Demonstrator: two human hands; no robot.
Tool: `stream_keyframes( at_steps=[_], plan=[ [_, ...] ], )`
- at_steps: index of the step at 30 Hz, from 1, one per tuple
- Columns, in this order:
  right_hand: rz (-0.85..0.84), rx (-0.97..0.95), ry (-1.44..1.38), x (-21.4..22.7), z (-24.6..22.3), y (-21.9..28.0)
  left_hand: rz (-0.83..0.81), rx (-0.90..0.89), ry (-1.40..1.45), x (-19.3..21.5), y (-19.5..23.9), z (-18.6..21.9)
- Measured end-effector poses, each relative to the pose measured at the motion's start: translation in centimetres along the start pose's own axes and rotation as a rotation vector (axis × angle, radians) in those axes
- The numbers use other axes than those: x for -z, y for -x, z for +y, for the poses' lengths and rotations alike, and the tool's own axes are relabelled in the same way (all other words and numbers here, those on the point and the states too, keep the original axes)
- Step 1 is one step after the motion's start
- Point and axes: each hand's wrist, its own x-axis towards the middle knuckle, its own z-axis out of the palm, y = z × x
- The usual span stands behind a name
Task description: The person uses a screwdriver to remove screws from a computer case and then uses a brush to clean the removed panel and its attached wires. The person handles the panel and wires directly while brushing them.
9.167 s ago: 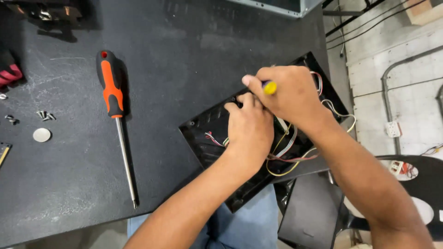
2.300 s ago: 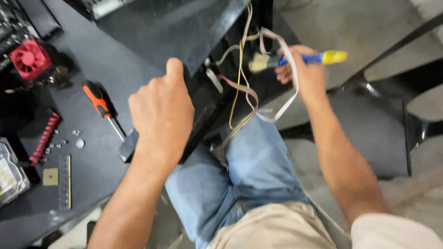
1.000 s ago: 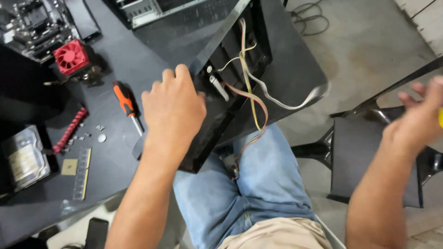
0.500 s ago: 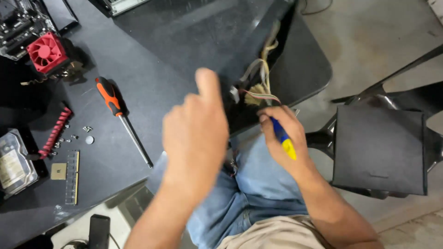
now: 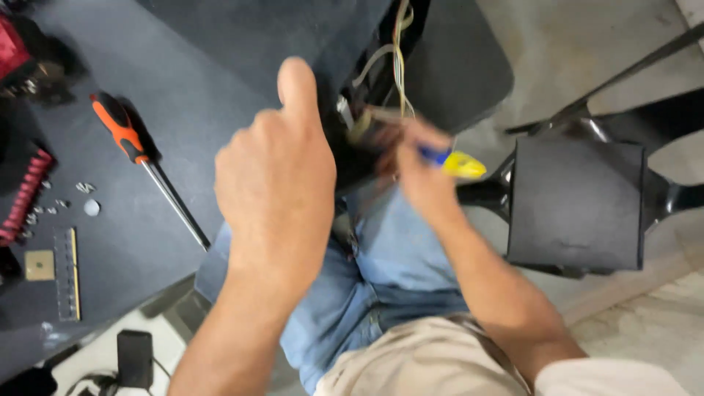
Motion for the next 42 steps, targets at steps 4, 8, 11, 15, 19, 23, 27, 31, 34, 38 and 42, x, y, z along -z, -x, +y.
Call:
stream_keyframes(
  at_steps=[4,8,11,15,19,23,27,31,34,38,42],
  plan=[
    [0.287,-0.261,0.137,-1.8,-3.2,-1.1,-0.047,0.040,0.048,-0.4,-0.7,-0.1],
    [0.310,-0.116,0.059,0.3,-2.0,-2.2,0.022,0.020,0.072,-0.5,-0.9,0.0],
    [0.260,-0.012,0.129,-1.4,-2.0,-0.8,0.131,0.060,-0.007,-1.8,-0.7,1.1],
    [-0.058,-0.084,0.010,1.0,-0.6,-1.7,0.195,0.065,0.047,-2.3,-0.8,0.8],
    [0.154,-0.222,0.245,-1.5,-1.0,0.9,0.247,0.126,0.036,-2.3,-0.9,1.6],
    [-0.472,0.087,0.246,-4.1,-3.4,5.5,0.231,0.164,0.094,-2.9,-1.0,2.3],
    [0.026,0.450,0.273,-0.7,-2.1,0.3,0.016,0.136,0.232,-2.5,-1.7,1.6],
    [-0.424,0.129,0.261,-2.5,-3.9,2.8,0.039,0.172,0.306,-2.0,-2.7,1.0],
    [-0.565,0.313,1.133,1.9,11.0,1.1,-0.003,0.172,0.261,-2.3,-2.1,1.1],
    [0.024,0.375,0.378,-1.3,-0.9,0.4,0.155,0.166,0.162,-3.9,-2.6,2.2],
    [-0.511,-0.127,0.250,-4.5,-2.1,6.1,0.038,0.182,0.284,-3.4,-2.3,2.2]
  ],
)
